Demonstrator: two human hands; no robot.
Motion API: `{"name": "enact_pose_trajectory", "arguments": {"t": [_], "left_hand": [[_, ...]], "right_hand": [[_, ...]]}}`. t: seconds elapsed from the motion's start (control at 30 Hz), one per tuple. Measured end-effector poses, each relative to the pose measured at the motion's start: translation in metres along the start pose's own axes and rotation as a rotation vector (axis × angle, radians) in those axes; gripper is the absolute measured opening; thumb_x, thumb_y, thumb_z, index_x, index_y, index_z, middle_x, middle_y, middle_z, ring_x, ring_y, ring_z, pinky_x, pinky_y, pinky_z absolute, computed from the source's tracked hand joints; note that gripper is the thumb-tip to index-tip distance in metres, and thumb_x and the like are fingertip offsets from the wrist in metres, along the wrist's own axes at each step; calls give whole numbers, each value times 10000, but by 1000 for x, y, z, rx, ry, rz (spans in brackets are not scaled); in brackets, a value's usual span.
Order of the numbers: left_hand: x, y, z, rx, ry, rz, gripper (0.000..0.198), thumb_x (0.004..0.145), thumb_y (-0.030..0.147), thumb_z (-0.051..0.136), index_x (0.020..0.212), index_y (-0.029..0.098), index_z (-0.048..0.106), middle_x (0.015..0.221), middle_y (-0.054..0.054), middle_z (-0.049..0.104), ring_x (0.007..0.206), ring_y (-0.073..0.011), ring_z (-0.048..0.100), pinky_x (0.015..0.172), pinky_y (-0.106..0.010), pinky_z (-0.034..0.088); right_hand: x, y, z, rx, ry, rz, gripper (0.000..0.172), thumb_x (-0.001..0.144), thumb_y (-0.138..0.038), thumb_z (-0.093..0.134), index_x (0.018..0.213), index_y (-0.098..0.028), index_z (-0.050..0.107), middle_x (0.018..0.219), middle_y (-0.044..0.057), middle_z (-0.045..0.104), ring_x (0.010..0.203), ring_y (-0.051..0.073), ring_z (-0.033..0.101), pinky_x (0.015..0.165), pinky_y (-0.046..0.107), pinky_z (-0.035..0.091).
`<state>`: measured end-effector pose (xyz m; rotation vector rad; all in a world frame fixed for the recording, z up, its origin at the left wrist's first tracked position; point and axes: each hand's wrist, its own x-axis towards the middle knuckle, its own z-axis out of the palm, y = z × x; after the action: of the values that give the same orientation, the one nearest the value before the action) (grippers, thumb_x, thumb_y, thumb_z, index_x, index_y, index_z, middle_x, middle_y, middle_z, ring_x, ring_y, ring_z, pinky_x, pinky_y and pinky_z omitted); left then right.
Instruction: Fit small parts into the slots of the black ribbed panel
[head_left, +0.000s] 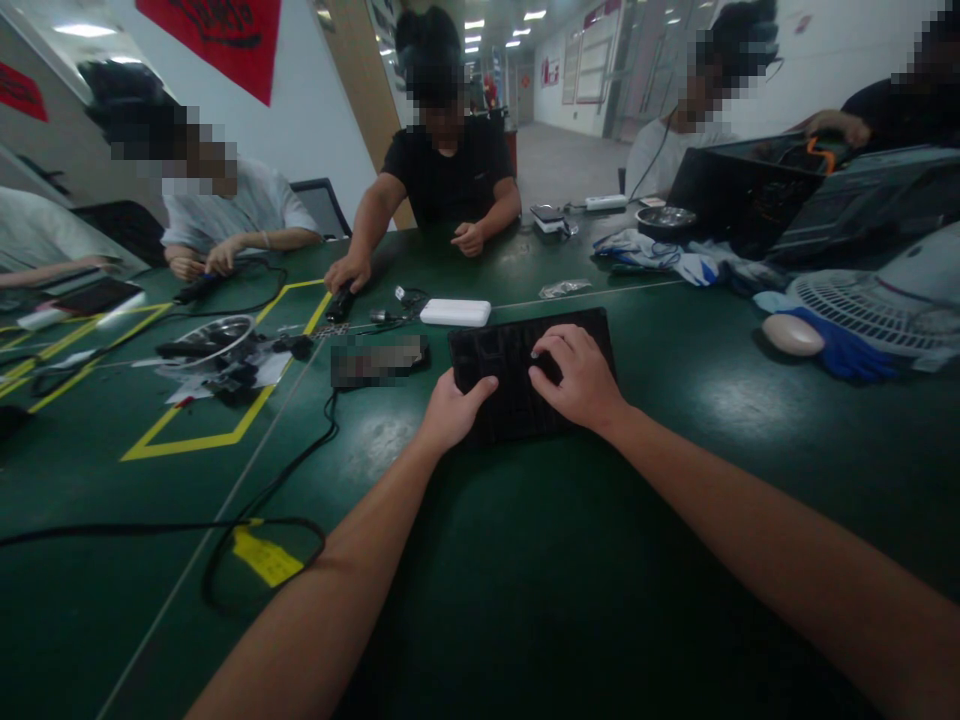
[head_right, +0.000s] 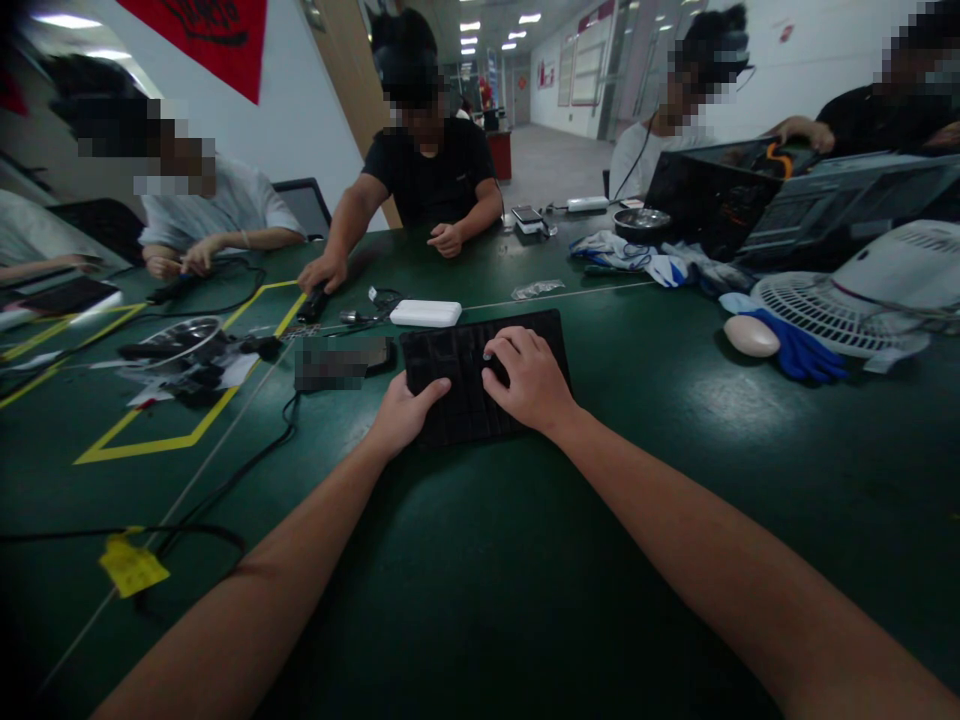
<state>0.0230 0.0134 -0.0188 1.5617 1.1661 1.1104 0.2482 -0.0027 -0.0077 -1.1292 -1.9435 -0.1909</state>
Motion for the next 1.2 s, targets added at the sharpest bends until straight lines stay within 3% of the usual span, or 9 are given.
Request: {"name": "enact_pose_trajectory", "arguments": {"t": [0.5,0.73,1.2], "left_hand": [[0,1,0,-7,1,-11,462,782,444,775,1121,138,707,1141,-133,771,1097,-339,716,1006,-506,541],[-1,3,1,3,7,-17,441,785,439,769,1109,146,709,1129,-127,771,1090,-338,715,999,-497,542],[0,2,0,13,3,1,452,785,433,764,1131,146,712,1159,-130,770,1106,-337,712,1015,-499,535]], "right_hand": [[-1,2,2,-6,11,-20,105,877,-223,605,962,-237,546,1064,91,626,1031,270,593,928,451,482],[-2,3,2,-29,10,-31,250,895,-240,601,1145,-242,587,1124,99,623,1086,286,593,956,475,492],[-2,4,2,-58,7,-48,219,902,-234,611,1119,-224,642,1109,101,616,1055,272,596,930,456,505]]}}
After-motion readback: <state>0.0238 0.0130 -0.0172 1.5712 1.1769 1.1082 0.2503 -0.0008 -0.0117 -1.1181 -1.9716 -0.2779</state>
